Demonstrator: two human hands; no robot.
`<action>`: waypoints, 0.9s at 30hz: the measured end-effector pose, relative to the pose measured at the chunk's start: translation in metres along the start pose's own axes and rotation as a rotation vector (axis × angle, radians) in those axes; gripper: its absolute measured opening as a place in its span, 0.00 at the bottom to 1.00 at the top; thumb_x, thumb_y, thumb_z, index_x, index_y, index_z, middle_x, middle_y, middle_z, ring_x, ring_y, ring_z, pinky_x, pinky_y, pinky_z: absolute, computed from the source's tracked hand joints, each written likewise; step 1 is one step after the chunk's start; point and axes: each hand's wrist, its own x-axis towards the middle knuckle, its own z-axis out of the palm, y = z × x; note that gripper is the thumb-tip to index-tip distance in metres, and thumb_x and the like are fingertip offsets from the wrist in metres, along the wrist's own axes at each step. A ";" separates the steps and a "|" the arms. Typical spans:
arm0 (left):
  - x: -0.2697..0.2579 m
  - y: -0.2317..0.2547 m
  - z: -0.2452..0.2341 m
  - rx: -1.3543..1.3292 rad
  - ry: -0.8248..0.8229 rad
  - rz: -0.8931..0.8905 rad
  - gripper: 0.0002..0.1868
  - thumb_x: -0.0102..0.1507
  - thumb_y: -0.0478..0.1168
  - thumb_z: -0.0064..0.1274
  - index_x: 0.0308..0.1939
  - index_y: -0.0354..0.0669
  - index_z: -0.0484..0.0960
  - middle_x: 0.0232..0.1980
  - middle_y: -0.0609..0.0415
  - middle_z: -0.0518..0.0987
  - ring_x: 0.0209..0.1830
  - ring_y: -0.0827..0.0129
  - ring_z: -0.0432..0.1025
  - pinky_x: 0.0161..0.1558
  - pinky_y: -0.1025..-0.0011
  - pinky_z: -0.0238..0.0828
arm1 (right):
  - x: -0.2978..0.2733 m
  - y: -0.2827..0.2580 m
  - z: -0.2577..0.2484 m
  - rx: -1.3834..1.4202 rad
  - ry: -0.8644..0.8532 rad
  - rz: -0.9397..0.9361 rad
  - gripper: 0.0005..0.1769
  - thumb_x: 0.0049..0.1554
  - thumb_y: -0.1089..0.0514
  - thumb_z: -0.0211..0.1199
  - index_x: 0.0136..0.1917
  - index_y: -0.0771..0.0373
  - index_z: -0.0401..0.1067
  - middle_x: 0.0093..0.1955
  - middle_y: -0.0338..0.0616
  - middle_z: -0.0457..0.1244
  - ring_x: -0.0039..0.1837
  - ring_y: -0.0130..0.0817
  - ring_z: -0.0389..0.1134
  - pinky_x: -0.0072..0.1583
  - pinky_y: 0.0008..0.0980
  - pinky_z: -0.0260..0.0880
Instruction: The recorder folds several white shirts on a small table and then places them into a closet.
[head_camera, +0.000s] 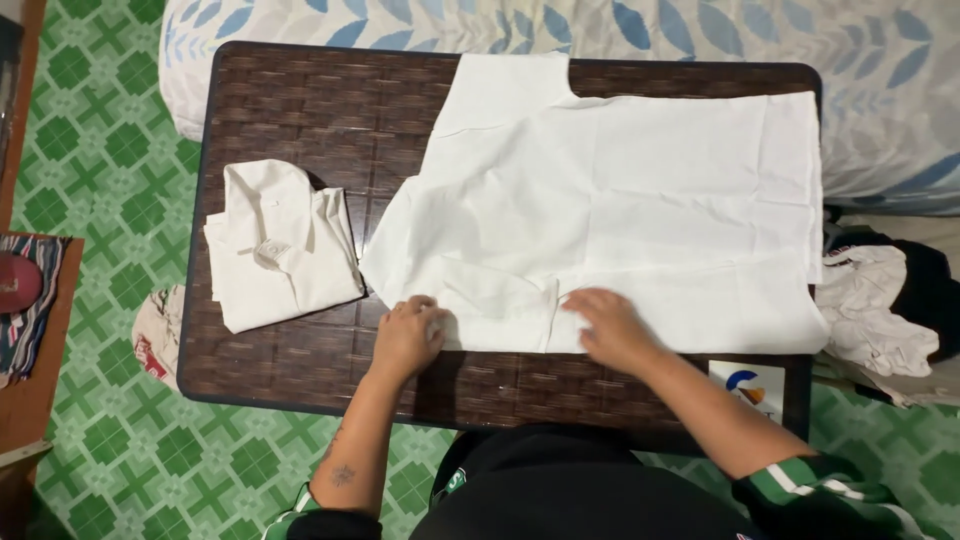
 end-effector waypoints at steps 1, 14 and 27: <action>0.012 -0.001 0.002 0.003 -0.004 0.010 0.18 0.57 0.52 0.59 0.52 0.68 0.86 0.60 0.63 0.77 0.58 0.58 0.75 0.57 0.54 0.72 | -0.001 0.018 -0.008 0.002 0.003 0.011 0.28 0.49 0.62 0.61 0.64 0.51 0.72 0.68 0.42 0.64 0.73 0.48 0.61 0.71 0.53 0.59; 0.067 0.035 -0.030 0.171 -0.106 0.154 0.17 0.63 0.49 0.57 0.56 0.59 0.83 0.58 0.59 0.81 0.66 0.57 0.72 0.75 0.36 0.42 | -0.117 0.186 -0.050 -0.322 -0.001 0.590 0.16 0.56 0.45 0.60 0.56 0.43 0.78 0.66 0.29 0.66 0.79 0.39 0.56 0.81 0.63 0.30; 0.125 0.050 -0.051 0.112 0.357 0.019 0.35 0.64 0.50 0.58 0.73 0.50 0.66 0.77 0.45 0.63 0.79 0.50 0.55 0.71 0.30 0.46 | -0.089 0.199 -0.069 -0.227 0.446 0.442 0.34 0.53 0.48 0.66 0.72 0.55 0.66 0.74 0.50 0.59 0.77 0.53 0.56 0.75 0.60 0.48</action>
